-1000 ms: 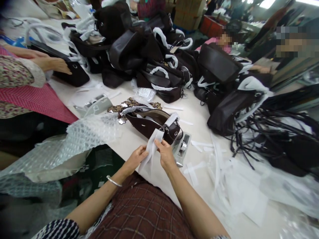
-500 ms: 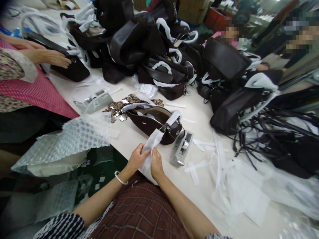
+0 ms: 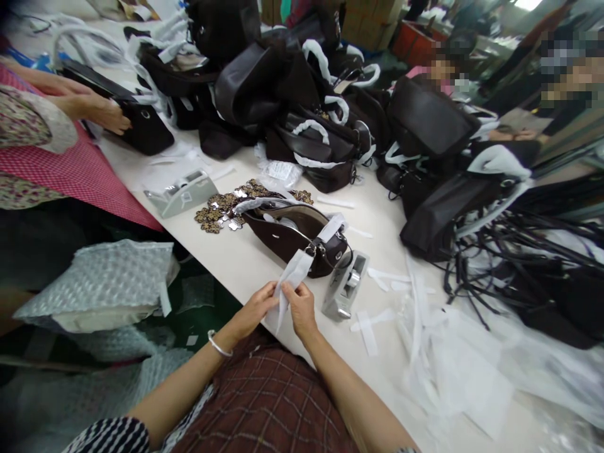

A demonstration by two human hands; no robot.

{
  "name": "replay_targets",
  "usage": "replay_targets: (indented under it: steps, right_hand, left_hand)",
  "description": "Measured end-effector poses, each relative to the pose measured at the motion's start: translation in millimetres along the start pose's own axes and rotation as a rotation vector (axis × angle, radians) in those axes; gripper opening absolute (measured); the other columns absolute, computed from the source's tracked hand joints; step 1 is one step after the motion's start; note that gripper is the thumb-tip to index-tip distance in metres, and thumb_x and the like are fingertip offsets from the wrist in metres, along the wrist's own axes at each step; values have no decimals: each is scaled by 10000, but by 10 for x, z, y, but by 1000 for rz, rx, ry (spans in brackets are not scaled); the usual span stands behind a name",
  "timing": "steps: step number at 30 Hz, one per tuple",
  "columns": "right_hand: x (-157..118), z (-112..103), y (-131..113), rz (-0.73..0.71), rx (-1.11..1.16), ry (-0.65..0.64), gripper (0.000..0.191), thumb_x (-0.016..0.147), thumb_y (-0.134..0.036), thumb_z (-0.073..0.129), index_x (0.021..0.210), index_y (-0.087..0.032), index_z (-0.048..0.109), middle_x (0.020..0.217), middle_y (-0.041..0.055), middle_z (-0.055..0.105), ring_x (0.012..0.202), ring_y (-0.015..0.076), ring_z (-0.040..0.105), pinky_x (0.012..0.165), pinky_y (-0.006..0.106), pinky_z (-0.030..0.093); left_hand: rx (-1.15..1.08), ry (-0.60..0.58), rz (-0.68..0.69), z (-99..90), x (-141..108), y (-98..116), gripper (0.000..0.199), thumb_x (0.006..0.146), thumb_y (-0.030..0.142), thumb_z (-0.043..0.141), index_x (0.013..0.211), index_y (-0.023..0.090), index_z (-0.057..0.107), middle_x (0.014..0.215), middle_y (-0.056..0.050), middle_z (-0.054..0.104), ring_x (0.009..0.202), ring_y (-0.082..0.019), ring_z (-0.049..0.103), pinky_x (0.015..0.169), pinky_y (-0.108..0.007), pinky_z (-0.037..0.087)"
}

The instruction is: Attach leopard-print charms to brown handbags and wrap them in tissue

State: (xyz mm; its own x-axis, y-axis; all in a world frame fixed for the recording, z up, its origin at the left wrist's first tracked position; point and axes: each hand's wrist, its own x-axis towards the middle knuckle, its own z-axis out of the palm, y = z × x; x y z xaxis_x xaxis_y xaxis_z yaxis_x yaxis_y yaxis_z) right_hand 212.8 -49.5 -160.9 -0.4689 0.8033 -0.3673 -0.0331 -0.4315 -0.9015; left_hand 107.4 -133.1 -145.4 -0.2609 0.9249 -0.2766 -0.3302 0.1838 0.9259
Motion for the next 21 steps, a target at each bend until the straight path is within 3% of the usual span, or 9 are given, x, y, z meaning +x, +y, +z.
replay_targets:
  steps: [3, 8, 14, 21]
  right_hand:
    - [11, 2, 35, 13, 21, -3, 406, 698, -454, 787, 971, -158, 734, 907, 61, 737, 815, 210, 644, 750, 331, 506]
    - [22, 8, 45, 47, 75, 24, 409, 620, -430, 843, 894, -152, 719, 866, 62, 740, 793, 215, 654, 745, 343, 524]
    - [80, -37, -245, 126, 319, -167, 522, 684, -541, 805, 1048, -188, 679, 1052, 101, 737, 966, 259, 689, 892, 420, 543]
    - [282, 58, -365, 154, 315, -26, 504, 587, -495, 882, 929, -188, 674, 886, 73, 749, 875, 263, 705, 856, 436, 564]
  left_hand:
    - [-115, -11, -87, -39, -7, -46, 485, 912, 498, 511, 1248, 154, 566, 1095, -99, 667, 968, -213, 623, 889, -320, 474]
    - [323, 148, -66, -40, 77, -182, 403, 792, 457, 677, 1038, 138, 664, 945, -51, 690, 909, -220, 609, 825, -291, 462]
    - [245, 67, -35, -60, 20, -183, 340, 812, 430, 631, 981, 140, 685, 833, 3, 653, 771, -172, 567, 706, -241, 427]
    - [285, 107, 14, -87, 78, -199, 268, 790, 385, 651, 876, 133, 675, 737, 21, 591, 707, -145, 514, 662, -228, 388]
